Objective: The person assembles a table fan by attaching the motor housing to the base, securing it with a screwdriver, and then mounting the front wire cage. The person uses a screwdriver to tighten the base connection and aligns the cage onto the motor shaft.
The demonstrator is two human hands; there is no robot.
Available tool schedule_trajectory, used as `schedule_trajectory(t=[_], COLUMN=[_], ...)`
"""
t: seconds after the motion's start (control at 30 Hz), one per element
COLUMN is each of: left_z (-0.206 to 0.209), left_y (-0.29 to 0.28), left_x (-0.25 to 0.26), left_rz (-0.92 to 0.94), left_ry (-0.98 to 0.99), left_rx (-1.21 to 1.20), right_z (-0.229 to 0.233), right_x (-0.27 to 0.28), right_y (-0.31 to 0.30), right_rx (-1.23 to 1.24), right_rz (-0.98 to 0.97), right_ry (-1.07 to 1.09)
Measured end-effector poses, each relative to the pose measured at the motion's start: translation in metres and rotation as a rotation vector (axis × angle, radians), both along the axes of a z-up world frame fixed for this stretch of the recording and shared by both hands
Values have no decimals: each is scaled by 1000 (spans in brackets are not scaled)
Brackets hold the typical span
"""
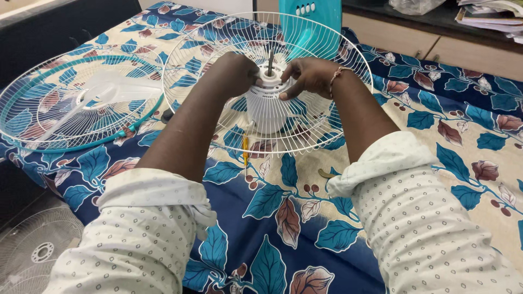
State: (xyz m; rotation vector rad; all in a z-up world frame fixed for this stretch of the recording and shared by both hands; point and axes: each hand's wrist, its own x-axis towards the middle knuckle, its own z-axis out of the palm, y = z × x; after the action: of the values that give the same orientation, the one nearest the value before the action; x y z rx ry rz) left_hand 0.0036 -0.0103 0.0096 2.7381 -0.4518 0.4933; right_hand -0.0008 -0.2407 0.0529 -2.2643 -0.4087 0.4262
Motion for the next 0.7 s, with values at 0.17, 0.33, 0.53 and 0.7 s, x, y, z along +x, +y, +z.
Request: schedule_trajectory(t=[0.17, 0.33, 0.53, 0.7], left_z=[-5, -7, -1, -6], left_y=[6, 4, 2, -1], left_x=[9, 15, 13, 4], left_rz=[-77, -54, -4, 39], left_ry=[-134, -144, -255, -138], left_rx=[10, 50, 57, -46], right_z=[-3, -5, 11, 20], right_x=[5, 11, 19, 3], right_y=[-1, -1, 15, 21], right_rx=[5, -52, -126, -255], right_rz=[1, -24, 59, 37], right_ry=[-14, 27, 83, 95])
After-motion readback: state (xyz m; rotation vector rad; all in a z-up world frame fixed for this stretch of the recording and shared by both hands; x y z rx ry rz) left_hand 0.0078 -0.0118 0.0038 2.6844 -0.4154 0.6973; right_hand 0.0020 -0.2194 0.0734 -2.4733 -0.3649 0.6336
